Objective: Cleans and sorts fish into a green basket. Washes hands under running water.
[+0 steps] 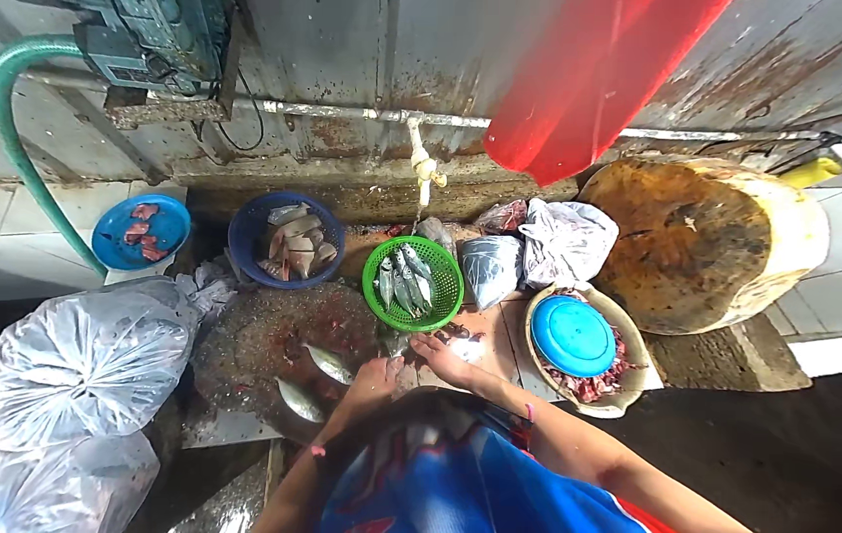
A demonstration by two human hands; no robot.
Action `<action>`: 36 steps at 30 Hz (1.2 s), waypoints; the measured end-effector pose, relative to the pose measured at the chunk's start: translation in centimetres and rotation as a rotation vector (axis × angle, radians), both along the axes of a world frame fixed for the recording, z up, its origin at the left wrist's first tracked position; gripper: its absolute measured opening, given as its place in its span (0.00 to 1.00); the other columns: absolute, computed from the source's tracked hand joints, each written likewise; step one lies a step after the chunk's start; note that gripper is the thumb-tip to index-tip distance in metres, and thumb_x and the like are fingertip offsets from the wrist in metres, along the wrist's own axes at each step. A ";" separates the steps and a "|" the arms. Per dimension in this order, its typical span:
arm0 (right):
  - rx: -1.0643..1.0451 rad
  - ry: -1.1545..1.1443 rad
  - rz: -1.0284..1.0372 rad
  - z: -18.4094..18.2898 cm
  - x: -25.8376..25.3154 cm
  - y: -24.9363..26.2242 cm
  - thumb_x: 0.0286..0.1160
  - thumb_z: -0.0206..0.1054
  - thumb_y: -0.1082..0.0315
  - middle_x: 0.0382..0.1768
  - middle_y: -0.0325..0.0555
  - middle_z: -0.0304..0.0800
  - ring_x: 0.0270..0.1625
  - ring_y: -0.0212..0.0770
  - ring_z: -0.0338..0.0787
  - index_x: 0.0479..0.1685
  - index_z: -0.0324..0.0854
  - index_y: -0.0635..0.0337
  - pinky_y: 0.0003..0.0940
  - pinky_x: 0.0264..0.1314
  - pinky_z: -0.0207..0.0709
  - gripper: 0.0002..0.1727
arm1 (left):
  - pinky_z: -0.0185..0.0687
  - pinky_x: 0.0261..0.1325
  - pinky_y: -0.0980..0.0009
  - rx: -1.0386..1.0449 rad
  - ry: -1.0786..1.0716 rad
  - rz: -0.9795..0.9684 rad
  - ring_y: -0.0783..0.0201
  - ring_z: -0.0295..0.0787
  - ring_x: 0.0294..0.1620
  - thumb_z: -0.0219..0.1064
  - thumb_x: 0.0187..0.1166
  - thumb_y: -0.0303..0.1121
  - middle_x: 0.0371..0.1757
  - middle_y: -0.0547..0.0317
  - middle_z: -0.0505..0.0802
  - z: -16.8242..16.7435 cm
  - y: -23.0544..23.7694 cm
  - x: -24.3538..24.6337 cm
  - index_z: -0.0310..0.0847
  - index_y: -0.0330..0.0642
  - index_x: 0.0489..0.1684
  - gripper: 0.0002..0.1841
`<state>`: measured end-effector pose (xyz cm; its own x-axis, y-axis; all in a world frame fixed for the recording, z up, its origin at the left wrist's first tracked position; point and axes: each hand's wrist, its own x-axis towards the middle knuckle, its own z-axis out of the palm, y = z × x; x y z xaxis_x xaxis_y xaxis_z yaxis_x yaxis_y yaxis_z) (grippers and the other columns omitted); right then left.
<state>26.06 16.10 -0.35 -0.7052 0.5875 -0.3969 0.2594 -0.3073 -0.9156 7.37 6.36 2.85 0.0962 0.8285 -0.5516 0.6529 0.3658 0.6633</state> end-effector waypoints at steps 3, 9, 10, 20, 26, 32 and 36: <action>-0.162 0.016 0.152 0.2 3.0 -0.3 0.94 0.43 0.57 0.44 0.38 0.89 0.45 0.33 0.89 0.55 0.81 0.60 0.37 0.51 0.85 0.21 | 0.77 0.68 0.39 -0.006 -0.060 -0.252 0.35 0.88 0.59 0.43 0.96 0.50 0.50 0.27 0.90 -1.7 -0.6 -1.8 0.82 0.23 0.53 0.33; 0.079 -0.347 0.084 -2.7 8.1 1.4 0.93 0.50 0.52 0.47 0.48 0.90 0.48 0.41 0.90 0.59 0.84 0.61 0.41 0.51 0.85 0.23 | 0.83 0.58 0.43 0.027 -0.082 0.004 0.45 0.89 0.47 0.47 0.92 0.56 0.44 0.38 0.90 0.7 -0.9 -5.7 0.82 0.29 0.53 0.32; 0.232 -0.556 0.187 -3.5 8.7 2.2 0.89 0.55 0.45 0.59 0.57 0.88 0.61 0.50 0.89 0.70 0.81 0.60 0.50 0.65 0.81 0.29 | 0.84 0.60 0.46 0.114 -0.110 0.150 0.48 0.89 0.51 0.52 0.90 0.57 0.53 0.38 0.89 1.4 -0.5 -5.8 0.78 0.32 0.65 0.32; 0.228 -0.594 0.264 -7.4 7.6 0.8 0.84 0.63 0.48 0.58 0.55 0.92 0.61 0.50 0.92 0.71 0.81 0.60 0.55 0.71 0.80 0.28 | 0.62 0.90 0.49 0.416 0.213 0.090 0.49 0.75 0.81 0.71 0.78 0.34 0.71 0.51 0.88 -2.0 -0.5 -9.4 0.87 0.48 0.65 0.18; 0.215 -0.604 0.306 -7.7 7.5 0.7 0.85 0.63 0.48 0.56 0.56 0.92 0.59 0.50 0.92 0.67 0.82 0.61 0.54 0.69 0.81 0.26 | 0.59 0.86 0.41 0.212 0.319 -0.251 0.46 0.67 0.86 0.71 0.70 0.25 0.76 0.55 0.84 -5.2 -4.7 -8.6 0.87 0.52 0.67 0.23; 0.228 -0.594 0.299 -6.7 6.3 1.8 0.85 0.62 0.49 0.57 0.56 0.92 0.55 0.50 0.93 0.70 0.81 0.60 0.53 0.65 0.83 0.26 | 0.48 0.91 0.38 0.195 0.492 -0.277 0.44 0.70 0.84 0.72 0.78 0.41 0.74 0.50 0.83 -5.2 -3.5 -9.3 0.83 0.51 0.69 0.21; 0.261 -0.561 0.271 -6.1 5.7 2.3 0.85 0.62 0.50 0.57 0.55 0.92 0.54 0.49 0.93 0.70 0.81 0.60 0.52 0.64 0.84 0.26 | 0.62 0.84 0.40 0.138 0.543 -0.159 0.46 0.77 0.79 0.68 0.82 0.51 0.74 0.47 0.84 -5.2 -2.4 -10.5 0.78 0.48 0.73 0.25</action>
